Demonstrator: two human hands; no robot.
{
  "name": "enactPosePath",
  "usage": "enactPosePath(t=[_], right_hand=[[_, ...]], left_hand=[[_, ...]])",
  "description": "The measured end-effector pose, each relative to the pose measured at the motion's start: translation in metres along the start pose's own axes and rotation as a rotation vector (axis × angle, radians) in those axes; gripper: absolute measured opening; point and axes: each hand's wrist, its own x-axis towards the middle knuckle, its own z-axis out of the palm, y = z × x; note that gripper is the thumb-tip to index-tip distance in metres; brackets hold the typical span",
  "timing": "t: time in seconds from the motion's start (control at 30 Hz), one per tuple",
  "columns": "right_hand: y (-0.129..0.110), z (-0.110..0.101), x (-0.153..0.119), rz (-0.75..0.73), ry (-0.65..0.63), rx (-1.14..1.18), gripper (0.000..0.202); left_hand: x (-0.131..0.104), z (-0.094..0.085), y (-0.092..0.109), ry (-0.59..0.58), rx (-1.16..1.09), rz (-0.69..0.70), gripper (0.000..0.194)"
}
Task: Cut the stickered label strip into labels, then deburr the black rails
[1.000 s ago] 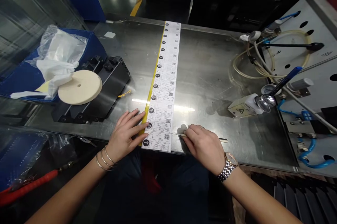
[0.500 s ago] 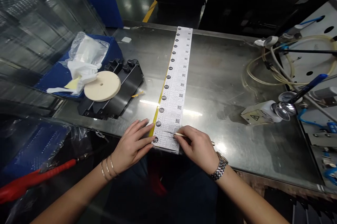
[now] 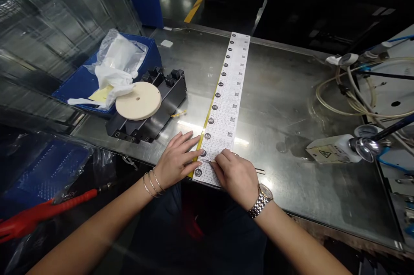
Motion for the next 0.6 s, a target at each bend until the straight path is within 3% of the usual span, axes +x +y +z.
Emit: enactPosePath(t=[0.37,0.6], right_hand=[[0.0,-0.001,0.001,-0.041,-0.015,-0.093,0.026],[0.02,-0.011,-0.019,-0.049,-0.001,-0.134,0.028]], left_hand=[[0.001,0.0,-0.002,0.009,-0.002,-0.01,0.028],[0.0,0.003,-0.004,0.042,0.007,0.01,0.027]])
